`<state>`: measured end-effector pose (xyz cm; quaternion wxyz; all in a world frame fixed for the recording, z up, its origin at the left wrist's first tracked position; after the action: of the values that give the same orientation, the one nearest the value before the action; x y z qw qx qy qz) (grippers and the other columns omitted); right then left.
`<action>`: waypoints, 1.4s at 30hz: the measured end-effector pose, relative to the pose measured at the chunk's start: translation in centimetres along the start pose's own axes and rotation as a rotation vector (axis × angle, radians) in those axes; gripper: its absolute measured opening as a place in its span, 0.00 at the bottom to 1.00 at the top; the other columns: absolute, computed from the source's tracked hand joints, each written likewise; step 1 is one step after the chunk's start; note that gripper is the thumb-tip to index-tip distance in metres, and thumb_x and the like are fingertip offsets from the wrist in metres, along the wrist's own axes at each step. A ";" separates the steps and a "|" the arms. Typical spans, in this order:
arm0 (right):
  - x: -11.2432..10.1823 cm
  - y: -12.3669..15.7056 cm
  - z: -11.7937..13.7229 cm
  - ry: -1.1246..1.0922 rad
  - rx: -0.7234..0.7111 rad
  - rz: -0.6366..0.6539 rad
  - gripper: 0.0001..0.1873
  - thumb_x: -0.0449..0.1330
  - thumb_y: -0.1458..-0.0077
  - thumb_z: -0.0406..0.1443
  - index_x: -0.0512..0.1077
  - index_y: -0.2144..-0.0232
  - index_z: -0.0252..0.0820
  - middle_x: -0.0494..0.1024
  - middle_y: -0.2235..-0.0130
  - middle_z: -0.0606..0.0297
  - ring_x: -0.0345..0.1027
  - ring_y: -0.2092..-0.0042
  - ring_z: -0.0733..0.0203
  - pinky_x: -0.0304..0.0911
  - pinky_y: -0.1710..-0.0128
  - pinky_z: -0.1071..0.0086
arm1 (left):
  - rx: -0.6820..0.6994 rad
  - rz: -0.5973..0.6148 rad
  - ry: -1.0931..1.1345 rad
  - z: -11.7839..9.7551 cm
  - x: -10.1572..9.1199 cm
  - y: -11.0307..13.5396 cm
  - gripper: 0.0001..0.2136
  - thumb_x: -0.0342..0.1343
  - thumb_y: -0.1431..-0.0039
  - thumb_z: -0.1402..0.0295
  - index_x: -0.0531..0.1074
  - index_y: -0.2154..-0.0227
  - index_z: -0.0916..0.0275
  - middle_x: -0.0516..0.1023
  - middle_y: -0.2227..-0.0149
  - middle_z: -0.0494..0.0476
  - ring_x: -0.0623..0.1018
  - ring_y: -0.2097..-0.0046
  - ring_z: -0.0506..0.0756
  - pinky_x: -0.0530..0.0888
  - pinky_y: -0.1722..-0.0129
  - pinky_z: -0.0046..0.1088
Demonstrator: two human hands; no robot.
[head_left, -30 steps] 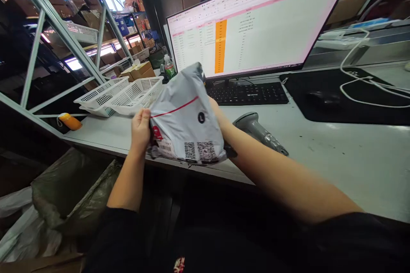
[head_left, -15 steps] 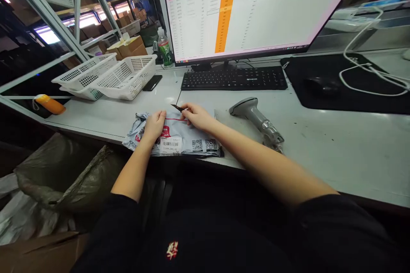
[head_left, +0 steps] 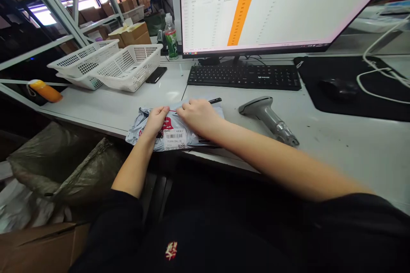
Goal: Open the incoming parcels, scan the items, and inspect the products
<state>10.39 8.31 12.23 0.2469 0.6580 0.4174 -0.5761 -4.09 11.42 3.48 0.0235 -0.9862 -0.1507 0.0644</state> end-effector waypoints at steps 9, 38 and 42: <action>0.7 -1.1 -6.3 0.266 -0.028 0.017 0.19 0.47 0.33 0.25 0.78 0.60 0.33 0.80 0.62 0.49 0.71 0.58 0.52 0.49 0.64 0.63 | 0.141 0.034 0.029 -1.0 0.1 0.8 0.27 0.65 0.44 0.46 0.60 0.81 0.60 0.57 0.79 0.46 0.59 0.76 0.47 0.57 0.76 0.23; 3.3 -0.4 -0.1 -0.262 -0.090 0.009 0.21 0.61 0.32 0.46 0.81 0.59 0.32 0.83 0.60 0.48 0.74 0.56 0.48 0.61 0.54 0.60 | 0.271 -0.051 -0.432 -2.4 1.9 2.1 0.06 0.51 0.48 0.75 0.65 0.69 0.57 0.61 0.79 0.44 0.64 0.76 0.52 0.59 0.70 0.28; 2.5 5.2 1.3 -0.190 -0.283 -0.198 0.23 0.54 0.28 0.42 0.77 0.73 0.39 0.79 0.73 0.59 0.67 0.69 0.57 0.56 0.62 0.63 | 0.299 -0.142 -0.596 -3.3 -1.5 1.6 0.05 0.54 0.50 0.75 0.69 0.73 0.57 0.65 0.79 0.46 0.66 0.73 0.54 0.60 0.67 0.30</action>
<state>13.98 5.23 8.73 0.3175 0.5152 0.5317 -0.5925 -4.62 9.36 6.80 0.1274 -0.8966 -0.2079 0.3696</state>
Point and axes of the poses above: each hand's wrist, its own y-axis away from the middle knuckle, its own x-axis out of the palm, z = x × y, the point moved 9 cm from there along -y, towards the middle knuckle
